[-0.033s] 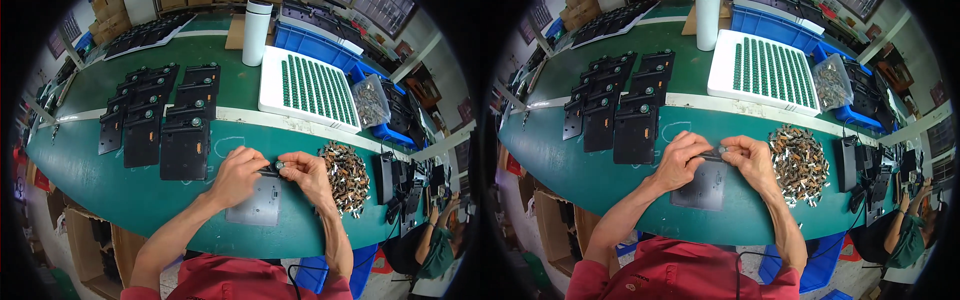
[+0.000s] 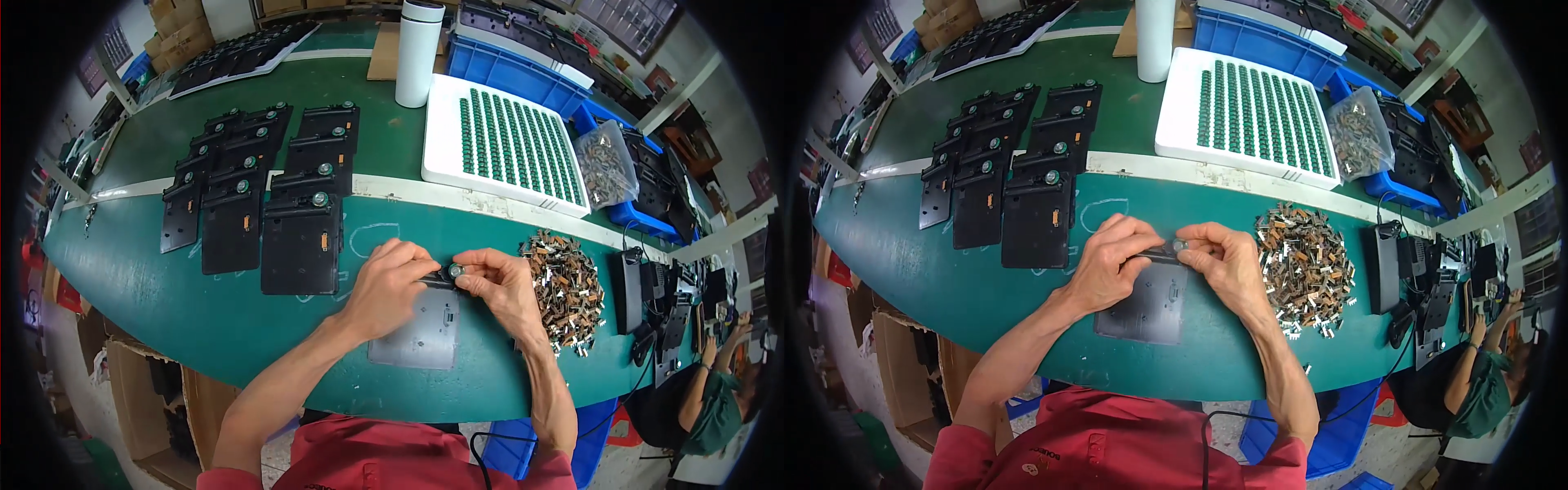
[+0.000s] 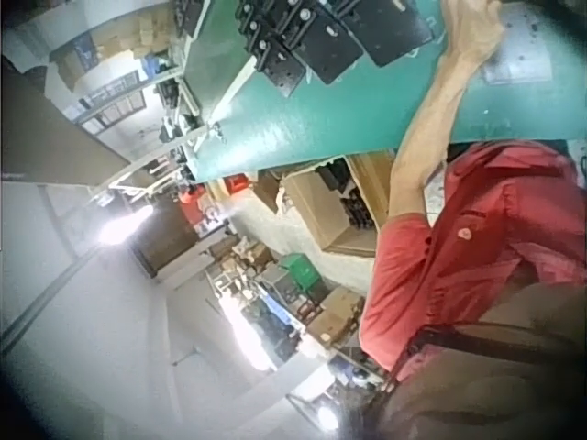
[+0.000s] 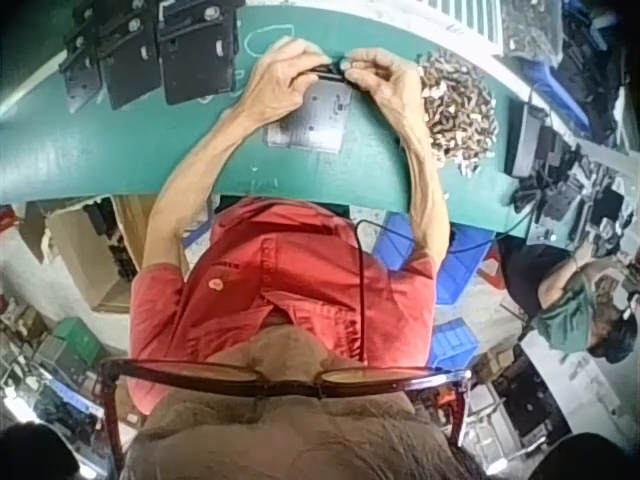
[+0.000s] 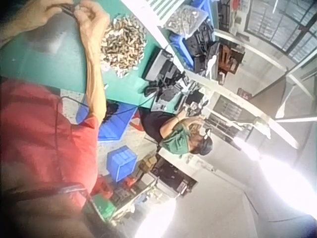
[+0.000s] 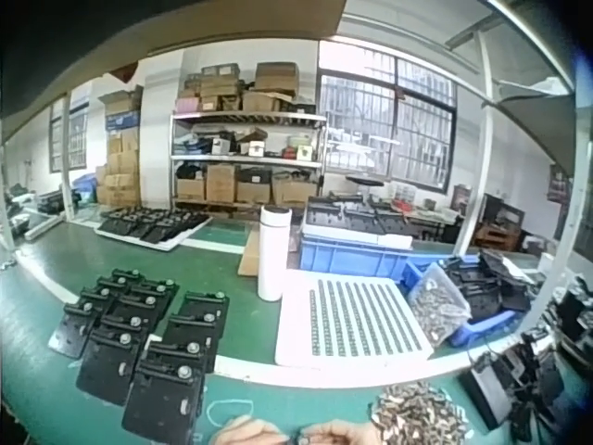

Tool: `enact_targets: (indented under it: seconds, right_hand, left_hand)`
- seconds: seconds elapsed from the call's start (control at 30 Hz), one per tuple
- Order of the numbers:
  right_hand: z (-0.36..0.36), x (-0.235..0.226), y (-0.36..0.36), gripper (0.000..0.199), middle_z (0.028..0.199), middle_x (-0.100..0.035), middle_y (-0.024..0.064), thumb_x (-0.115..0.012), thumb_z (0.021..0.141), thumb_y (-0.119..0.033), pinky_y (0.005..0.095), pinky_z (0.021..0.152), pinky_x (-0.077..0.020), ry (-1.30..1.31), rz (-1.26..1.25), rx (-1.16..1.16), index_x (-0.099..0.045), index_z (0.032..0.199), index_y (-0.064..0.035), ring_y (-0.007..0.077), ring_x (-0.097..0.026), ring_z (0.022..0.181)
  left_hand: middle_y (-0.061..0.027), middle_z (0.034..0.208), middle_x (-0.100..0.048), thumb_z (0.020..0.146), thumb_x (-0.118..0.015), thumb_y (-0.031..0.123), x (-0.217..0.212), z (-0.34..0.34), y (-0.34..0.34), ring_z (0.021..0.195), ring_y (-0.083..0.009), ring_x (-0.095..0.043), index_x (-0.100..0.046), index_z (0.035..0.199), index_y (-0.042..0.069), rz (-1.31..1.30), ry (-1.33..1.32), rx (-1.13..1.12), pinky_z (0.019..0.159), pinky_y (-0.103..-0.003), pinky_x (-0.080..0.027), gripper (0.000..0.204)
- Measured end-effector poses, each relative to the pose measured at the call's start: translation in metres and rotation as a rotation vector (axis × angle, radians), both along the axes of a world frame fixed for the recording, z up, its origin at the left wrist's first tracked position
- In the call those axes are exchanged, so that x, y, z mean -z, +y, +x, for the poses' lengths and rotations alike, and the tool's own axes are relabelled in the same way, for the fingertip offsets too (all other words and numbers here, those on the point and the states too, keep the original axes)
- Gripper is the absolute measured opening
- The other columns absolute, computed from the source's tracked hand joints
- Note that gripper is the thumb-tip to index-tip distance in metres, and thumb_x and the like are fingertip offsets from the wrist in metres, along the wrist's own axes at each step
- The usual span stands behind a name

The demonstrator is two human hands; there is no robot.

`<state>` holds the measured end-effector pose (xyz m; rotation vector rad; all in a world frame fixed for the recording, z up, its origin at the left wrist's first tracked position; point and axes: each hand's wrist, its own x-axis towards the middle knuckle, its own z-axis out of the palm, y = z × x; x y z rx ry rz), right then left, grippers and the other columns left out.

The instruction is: The person assembles electronic parts into black plastic housings by hand, taking components from a component tray and inserting them into the housings.

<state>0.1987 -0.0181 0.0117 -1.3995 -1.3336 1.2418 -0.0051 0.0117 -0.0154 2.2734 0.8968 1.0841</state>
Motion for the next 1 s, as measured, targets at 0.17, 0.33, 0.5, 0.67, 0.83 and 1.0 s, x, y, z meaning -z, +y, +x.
enact_targets:
  seconds: [0.17, 0.33, 0.5, 0.67, 0.83, 1.0]
  right_hand:
    - [-0.002, 0.005, -0.001, 0.026, 0.084, -0.06, 0.0021, -0.077, 0.076, 0.002, 0.0233, 0.062, -0.0462, -0.184, 0.154, -0.023, -0.073, 0.102, -0.0012, 0.0083, -0.052, 0.069]
    - [-0.004, 0.012, -0.003, 0.025, 0.082, -0.058, 0.002, -0.078, 0.075, 0.0, 0.0236, 0.061, -0.0454, -0.198, 0.139, 0.046, -0.074, 0.1, -0.0016, 0.0083, -0.05, 0.067]
    - [-0.007, 0.012, -0.006, 0.024, 0.077, -0.059, 0.0021, -0.078, 0.076, -0.002, 0.0245, 0.058, -0.0461, -0.241, 0.12, 0.08, -0.071, 0.098, 0.0005, 0.0087, -0.051, 0.064]
    - [-0.013, 0.004, -0.009, 0.027, 0.076, -0.06, 0.0042, -0.076, 0.077, -0.001, 0.0266, 0.058, -0.0467, -0.301, 0.172, 0.06, -0.069, 0.103, 0.0, 0.0109, -0.053, 0.064]
    - [-0.006, 0.003, -0.009, 0.027, 0.076, -0.059, 0.0077, -0.07, 0.082, 0.001, 0.032, 0.061, -0.0474, -0.334, 0.249, -0.004, -0.07, 0.108, -0.0026, 0.0181, -0.055, 0.067]
    - [-0.008, 0.006, -0.01, 0.021, 0.077, -0.06, 0.0107, -0.07, 0.083, 0.0, 0.0346, 0.062, -0.0474, -0.467, 0.424, -0.02, -0.071, 0.105, -0.0021, 0.0224, -0.057, 0.067]
  left_hand:
    - [-0.0112, 0.094, -0.063, 0.07, -0.066, -0.006, 0.0, 0.0, 0.0, 0.086, -0.0277, -0.057, -0.069, 0.095, -0.002, -0.016, 0.027, 0.001, 0.077, -0.037, -0.048, 0.025]
    - [-0.0114, 0.094, -0.063, 0.07, -0.066, -0.006, 0.001, 0.0, 0.001, 0.086, -0.0274, -0.057, -0.069, 0.096, -0.002, -0.021, 0.018, 0.008, 0.078, -0.037, -0.048, 0.026]
    - [-0.0116, 0.095, -0.063, 0.07, -0.067, -0.006, 0.0, -0.001, 0.001, 0.087, -0.0275, -0.057, -0.069, 0.097, -0.003, -0.014, 0.019, 0.012, 0.078, -0.037, -0.048, 0.027]
    - [-0.0112, 0.095, -0.063, 0.07, -0.067, -0.006, 0.002, -0.001, 0.001, 0.086, -0.0276, -0.057, -0.068, 0.096, -0.002, -0.006, 0.014, 0.011, 0.078, -0.037, -0.047, 0.026]
    - [-0.0105, 0.095, -0.063, 0.07, -0.068, -0.006, 0.001, 0.0, 0.001, 0.086, -0.0275, -0.056, -0.069, 0.096, -0.002, -0.011, 0.013, 0.012, 0.077, -0.037, -0.047, 0.027]
    - [-0.0102, 0.095, -0.062, 0.07, -0.068, -0.007, 0.001, 0.0, 0.001, 0.086, -0.0272, -0.056, -0.069, 0.096, -0.001, -0.012, 0.022, 0.007, 0.077, -0.037, -0.047, 0.027]
